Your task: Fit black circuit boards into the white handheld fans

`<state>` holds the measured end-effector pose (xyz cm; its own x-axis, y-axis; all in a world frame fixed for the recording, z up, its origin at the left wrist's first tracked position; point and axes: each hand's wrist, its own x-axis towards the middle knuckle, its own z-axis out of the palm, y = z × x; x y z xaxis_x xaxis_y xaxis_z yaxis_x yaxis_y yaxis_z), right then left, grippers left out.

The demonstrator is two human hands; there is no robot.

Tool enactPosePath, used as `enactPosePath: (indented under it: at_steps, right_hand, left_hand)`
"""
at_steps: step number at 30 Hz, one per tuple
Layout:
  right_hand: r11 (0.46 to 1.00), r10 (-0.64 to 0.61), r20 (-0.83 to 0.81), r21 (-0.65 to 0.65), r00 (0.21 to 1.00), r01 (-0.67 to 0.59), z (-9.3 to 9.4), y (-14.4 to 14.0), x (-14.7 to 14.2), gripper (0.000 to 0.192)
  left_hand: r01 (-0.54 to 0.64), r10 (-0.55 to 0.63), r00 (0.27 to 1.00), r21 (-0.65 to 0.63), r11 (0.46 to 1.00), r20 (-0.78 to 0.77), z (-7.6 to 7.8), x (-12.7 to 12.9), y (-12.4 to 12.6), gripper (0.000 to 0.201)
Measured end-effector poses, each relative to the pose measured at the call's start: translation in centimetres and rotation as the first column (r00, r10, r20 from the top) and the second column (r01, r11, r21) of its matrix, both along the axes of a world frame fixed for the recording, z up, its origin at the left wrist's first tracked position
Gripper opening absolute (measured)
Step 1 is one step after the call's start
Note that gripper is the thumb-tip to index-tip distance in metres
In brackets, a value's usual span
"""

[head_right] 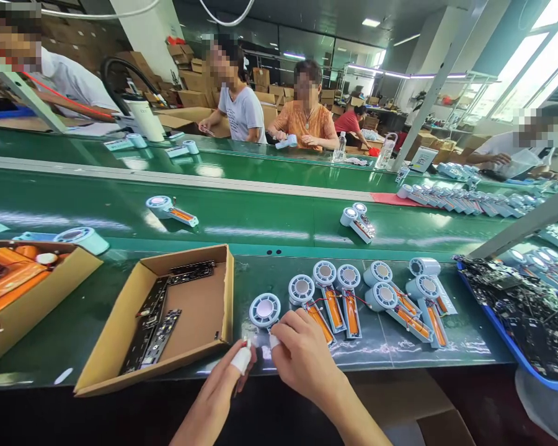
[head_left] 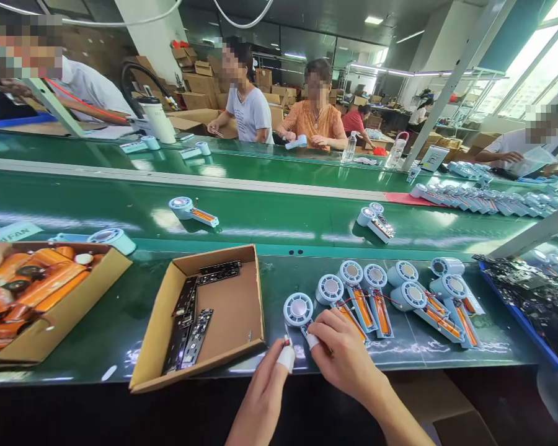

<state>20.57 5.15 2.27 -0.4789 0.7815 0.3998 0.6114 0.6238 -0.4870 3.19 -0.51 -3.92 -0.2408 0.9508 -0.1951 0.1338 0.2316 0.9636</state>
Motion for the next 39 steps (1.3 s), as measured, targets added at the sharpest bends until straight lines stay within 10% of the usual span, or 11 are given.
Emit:
enactPosePath:
  at_steps: [8, 23, 30, 39]
  right_hand:
    - [0.999, 0.0, 0.1, 0.05, 0.995, -0.005, 0.4, -0.9, -0.1, 0.02]
    - [0.999, -0.051, 0.246, 0.011, 0.968, 0.05, 1.1, -0.7, -1.0, 0.017]
    - [0.996, -0.026, 0.265, -0.079, 0.964, 0.049, 2.2, -0.3, -1.2, 0.017]
    - [0.991, -0.026, 0.114, -0.129, 0.993, 0.041, 0.3, -0.7, -0.5, 0.021]
  left_hand:
    - [0.222, -0.211, 0.957, 0.032, 0.975, -0.197, 3.6, 0.4, 0.7, 0.043]
    - [0.195, -0.153, 0.946, 0.121, 0.973, -0.287, 2.9, 0.4, 0.8, 0.041]
    - [0.34, -0.08, 0.81, 0.354, 0.871, -0.581, 1.4, -0.1, 0.5, 0.039]
    - [0.494, -0.152, 0.724, 0.351, 0.796, -0.673, 2.4, -1.6, 1.2, 0.041]
